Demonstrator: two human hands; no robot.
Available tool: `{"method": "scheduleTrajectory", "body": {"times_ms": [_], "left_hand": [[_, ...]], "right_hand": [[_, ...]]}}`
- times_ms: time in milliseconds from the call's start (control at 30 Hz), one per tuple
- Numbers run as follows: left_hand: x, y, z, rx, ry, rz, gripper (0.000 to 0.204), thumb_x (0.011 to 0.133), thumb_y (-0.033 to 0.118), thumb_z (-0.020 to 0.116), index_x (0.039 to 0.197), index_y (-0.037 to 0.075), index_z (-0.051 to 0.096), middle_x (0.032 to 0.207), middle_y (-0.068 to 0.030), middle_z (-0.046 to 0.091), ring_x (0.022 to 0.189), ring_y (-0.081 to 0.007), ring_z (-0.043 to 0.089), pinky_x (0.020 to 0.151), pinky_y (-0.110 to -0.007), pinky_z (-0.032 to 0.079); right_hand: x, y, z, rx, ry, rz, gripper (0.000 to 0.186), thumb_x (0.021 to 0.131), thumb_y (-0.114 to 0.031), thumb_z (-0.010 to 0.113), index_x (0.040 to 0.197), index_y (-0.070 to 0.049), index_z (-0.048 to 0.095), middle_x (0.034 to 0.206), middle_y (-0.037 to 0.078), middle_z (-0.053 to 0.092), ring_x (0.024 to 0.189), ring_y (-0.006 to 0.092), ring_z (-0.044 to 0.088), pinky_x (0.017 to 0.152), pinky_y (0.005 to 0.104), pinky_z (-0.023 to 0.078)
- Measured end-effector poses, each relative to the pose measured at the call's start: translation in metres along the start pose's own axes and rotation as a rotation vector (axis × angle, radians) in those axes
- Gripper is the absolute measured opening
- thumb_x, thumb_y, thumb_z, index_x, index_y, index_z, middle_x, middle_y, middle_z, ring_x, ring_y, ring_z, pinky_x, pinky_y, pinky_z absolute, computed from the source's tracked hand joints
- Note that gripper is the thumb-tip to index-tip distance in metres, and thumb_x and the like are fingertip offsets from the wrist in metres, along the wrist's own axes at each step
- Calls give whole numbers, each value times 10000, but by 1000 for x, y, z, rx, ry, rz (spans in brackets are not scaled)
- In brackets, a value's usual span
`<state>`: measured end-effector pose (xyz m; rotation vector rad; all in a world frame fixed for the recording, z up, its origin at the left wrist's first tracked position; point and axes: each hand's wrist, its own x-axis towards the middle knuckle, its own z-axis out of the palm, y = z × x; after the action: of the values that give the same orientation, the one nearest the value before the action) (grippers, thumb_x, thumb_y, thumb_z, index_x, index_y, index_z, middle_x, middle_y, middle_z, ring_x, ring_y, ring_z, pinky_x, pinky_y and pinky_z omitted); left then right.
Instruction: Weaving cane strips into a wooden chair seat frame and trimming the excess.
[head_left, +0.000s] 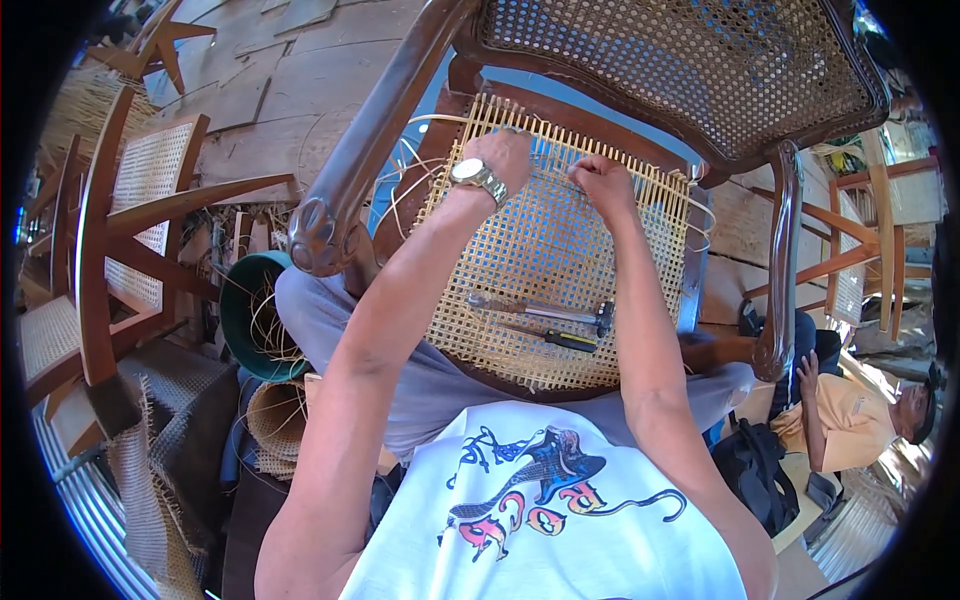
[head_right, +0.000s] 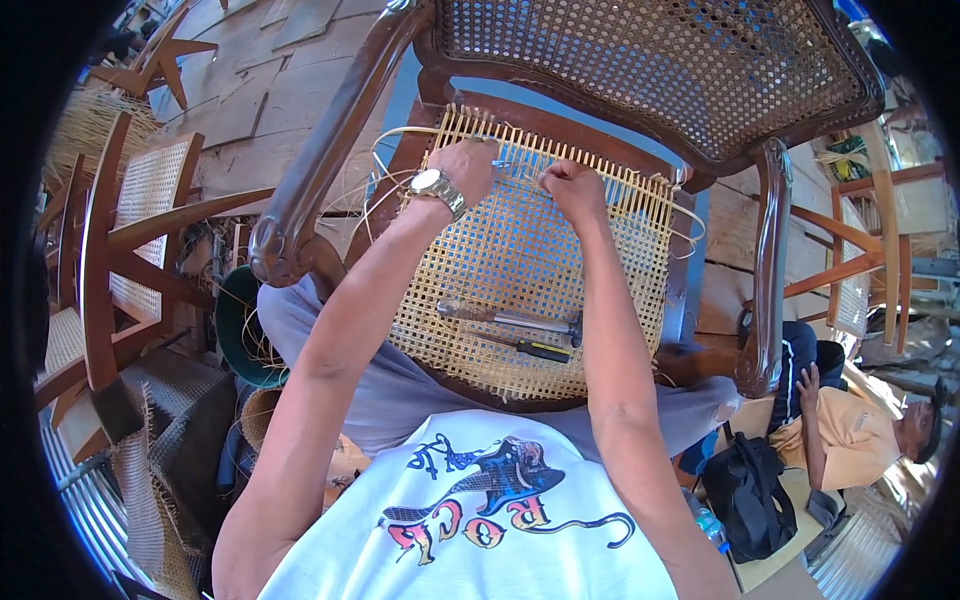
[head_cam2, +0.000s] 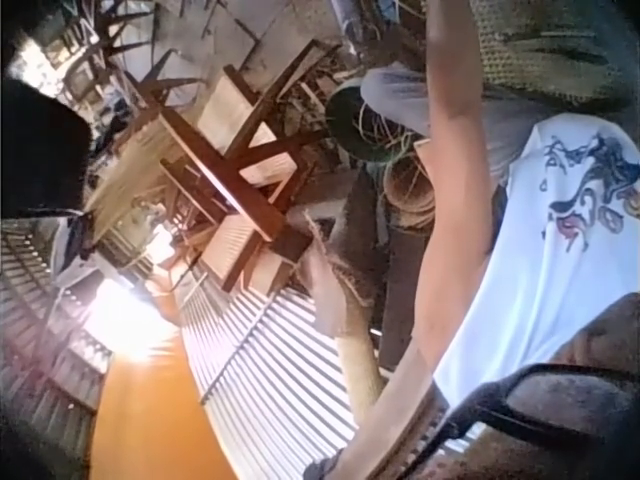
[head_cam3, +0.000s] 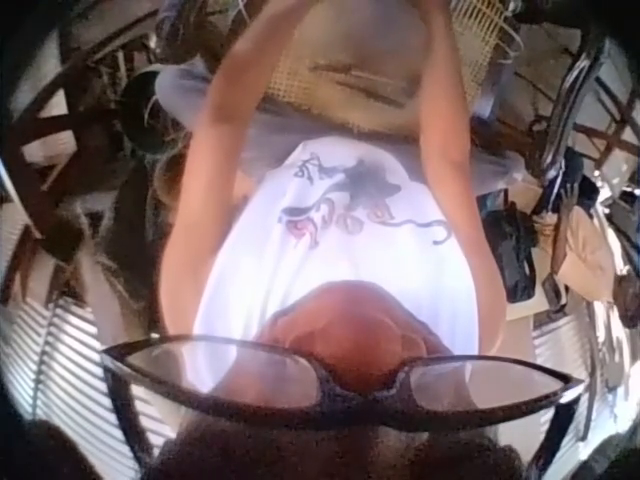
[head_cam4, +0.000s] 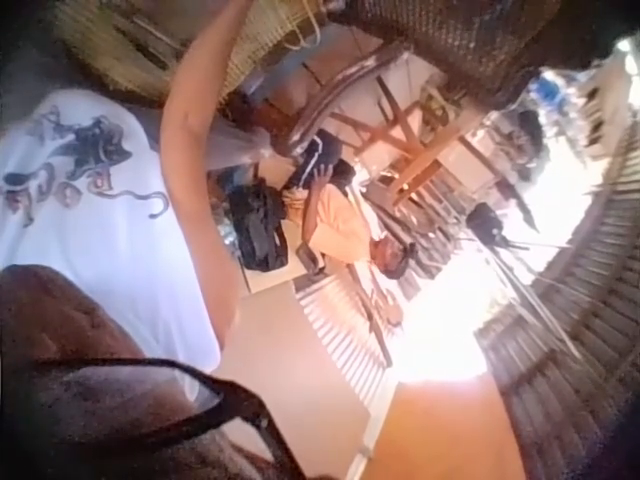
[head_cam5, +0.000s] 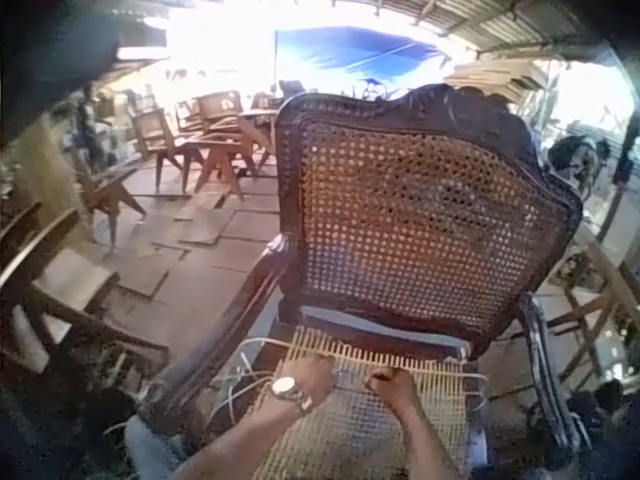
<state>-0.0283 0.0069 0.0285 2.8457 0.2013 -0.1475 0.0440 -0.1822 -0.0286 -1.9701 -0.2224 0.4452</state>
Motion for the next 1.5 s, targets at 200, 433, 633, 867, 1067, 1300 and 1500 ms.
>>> {"method": "scheduleTrajectory", "body": {"times_ms": [200, 433, 633, 867, 1067, 1300, 1500], "left_hand": [[-2, 2, 6, 10, 69, -3, 217, 905, 146, 500, 997, 74, 683, 957, -169, 707, 897, -313, 699, 776, -435, 555], [-2, 2, 11, -2, 104, -5, 219, 908, 124, 487, 1001, 58, 674, 945, -183, 703, 887, -320, 700, 766, -435, 551], [-2, -4, 22, -1, 184, 19, 152, 868, 127, 554, 961, 27, 622, 892, -180, 687, 818, -330, 693, 694, -446, 549], [0, -5, 23, -42, 184, 33, 135, 854, 168, 579, 921, 66, 635, 884, -164, 687, 863, -328, 683, 731, -452, 537], [10, -12, 2, -102, -29, -60, 187, 867, 258, 588, 920, 115, 695, 914, -130, 706, 890, -325, 676, 772, -459, 529], [15, -11, 0, -79, -96, 4, 214, 844, 271, 634, 952, 104, 712, 934, -145, 709, 900, -339, 675, 788, -453, 531], [24, -16, 2, -93, -159, -129, 237, 837, 325, 650, 974, 146, 720, 990, -114, 711, 970, -317, 667, 813, -432, 531]], "right_hand": [[-4, -9, -3, -60, -25, 38, 85, 802, -153, 706, 816, -70, 722, 690, 1, 659, 643, 68, 575, 605, 262, 466], [-2, -2, -5, -28, -50, 0, 99, 802, -145, 707, 854, -62, 727, 736, -5, 664, 697, 65, 577, 656, 250, 459], [0, -9, 2, -219, -12, 17, 145, 799, -206, 702, 875, -86, 735, 769, 51, 700, 733, 128, 650, 680, 296, 498], [8, -25, 19, -519, -27, -231, 239, 817, -314, 719, 895, -88, 728, 883, 119, 721, 823, 262, 692, 762, 374, 533], [3, -31, 12, -558, -1, -95, 268, 848, -349, 694, 904, -88, 712, 890, 128, 716, 863, 293, 690, 780, 402, 531], [11, -25, 14, -687, 2, -109, 301, 857, -387, 674, 909, -91, 690, 890, 128, 714, 870, 298, 690, 790, 412, 531], [1, -40, 20, -658, -35, -134, 308, 820, -398, 687, 890, -99, 687, 895, 120, 716, 868, 291, 690, 790, 406, 536]]}}
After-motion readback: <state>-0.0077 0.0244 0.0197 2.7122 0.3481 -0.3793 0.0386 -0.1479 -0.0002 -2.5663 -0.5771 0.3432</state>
